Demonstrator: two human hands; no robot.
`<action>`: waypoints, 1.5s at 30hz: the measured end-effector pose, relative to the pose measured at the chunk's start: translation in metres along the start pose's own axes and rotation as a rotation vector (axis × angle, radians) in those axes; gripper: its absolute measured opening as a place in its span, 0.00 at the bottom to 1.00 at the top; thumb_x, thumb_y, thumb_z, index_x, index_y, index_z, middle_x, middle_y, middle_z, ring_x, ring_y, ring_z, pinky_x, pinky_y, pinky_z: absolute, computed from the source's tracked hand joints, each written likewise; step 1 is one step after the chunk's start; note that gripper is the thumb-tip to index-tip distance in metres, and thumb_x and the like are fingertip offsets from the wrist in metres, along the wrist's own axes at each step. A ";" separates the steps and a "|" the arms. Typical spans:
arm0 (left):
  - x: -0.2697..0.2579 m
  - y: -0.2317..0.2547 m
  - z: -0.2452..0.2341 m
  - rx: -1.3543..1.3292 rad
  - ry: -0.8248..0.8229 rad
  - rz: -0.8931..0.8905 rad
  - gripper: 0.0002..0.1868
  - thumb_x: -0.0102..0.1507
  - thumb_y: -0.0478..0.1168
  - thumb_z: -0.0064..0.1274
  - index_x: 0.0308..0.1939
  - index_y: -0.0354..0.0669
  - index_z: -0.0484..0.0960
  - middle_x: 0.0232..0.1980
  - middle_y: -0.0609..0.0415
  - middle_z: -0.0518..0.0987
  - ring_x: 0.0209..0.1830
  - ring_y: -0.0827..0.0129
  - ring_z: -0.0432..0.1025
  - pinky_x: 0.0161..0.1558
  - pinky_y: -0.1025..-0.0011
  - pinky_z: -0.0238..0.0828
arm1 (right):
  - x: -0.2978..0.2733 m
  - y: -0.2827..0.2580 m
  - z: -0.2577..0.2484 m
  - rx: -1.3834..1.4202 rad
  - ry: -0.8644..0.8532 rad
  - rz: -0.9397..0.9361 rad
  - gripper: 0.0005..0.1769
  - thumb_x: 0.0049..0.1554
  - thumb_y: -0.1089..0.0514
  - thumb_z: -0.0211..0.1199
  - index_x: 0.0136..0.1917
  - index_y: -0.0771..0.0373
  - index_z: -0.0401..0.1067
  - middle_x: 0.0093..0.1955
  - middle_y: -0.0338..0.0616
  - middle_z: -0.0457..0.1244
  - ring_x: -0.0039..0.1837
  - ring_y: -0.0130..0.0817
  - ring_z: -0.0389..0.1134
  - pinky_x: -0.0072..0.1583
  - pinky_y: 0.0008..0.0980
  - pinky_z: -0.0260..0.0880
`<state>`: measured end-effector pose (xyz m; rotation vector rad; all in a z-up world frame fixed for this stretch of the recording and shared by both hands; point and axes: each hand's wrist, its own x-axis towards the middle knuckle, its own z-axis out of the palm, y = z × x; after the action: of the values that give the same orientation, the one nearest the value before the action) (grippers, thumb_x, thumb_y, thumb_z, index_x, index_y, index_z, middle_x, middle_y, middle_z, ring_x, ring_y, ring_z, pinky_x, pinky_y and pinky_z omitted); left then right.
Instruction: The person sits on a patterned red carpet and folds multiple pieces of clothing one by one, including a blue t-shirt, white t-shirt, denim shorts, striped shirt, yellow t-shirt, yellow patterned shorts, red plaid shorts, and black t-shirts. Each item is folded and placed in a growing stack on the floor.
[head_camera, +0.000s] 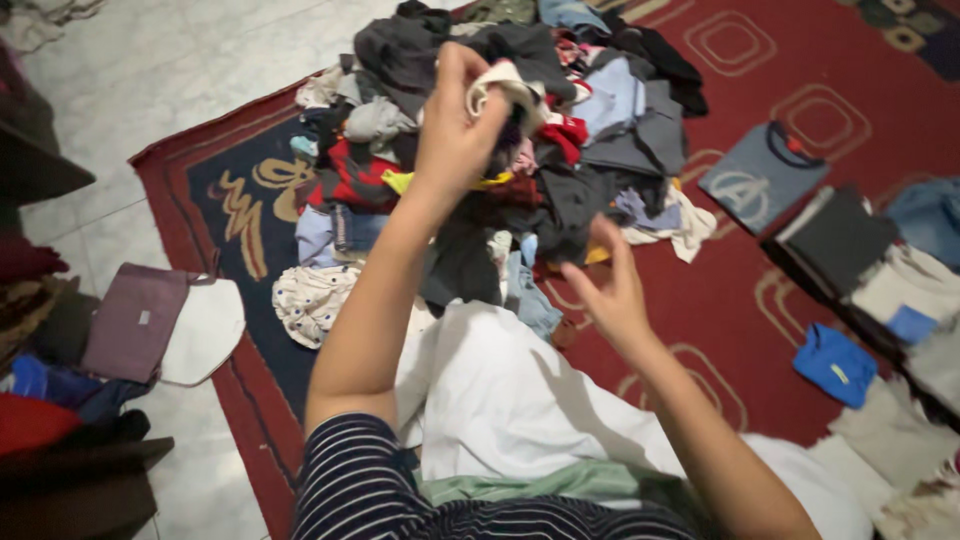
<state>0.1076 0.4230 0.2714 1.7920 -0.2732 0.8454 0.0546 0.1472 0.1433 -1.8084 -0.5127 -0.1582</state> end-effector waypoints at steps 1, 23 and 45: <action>-0.005 0.026 0.008 -0.079 -0.062 0.038 0.10 0.72 0.38 0.49 0.51 0.38 0.66 0.42 0.52 0.71 0.41 0.70 0.68 0.45 0.72 0.70 | 0.009 -0.006 0.001 -0.111 0.065 -0.310 0.49 0.56 0.63 0.74 0.81 0.64 0.49 0.78 0.55 0.54 0.77 0.47 0.57 0.74 0.43 0.58; -0.186 0.110 0.221 -0.252 -1.003 -0.149 0.26 0.56 0.38 0.58 0.58 0.44 0.73 0.46 0.47 0.82 0.49 0.56 0.79 0.48 0.64 0.74 | -0.111 -0.008 -0.228 -0.061 -0.188 0.247 0.14 0.56 0.64 0.59 0.56 0.63 0.76 0.48 0.37 0.70 0.50 0.23 0.69 0.52 0.26 0.71; -0.127 -0.128 0.294 -0.003 -1.112 -0.322 0.15 0.55 0.36 0.64 0.44 0.40 0.81 0.41 0.51 0.82 0.42 0.67 0.75 0.46 0.69 0.72 | -0.063 0.141 -0.474 -0.438 -0.163 0.595 0.21 0.59 0.50 0.72 0.60 0.63 0.79 0.45 0.36 0.69 0.47 0.28 0.64 0.48 0.31 0.65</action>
<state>0.2084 0.1825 0.0462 2.0668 -0.6577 -0.4473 0.1301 -0.3455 0.1387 -2.3367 -0.0292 0.3117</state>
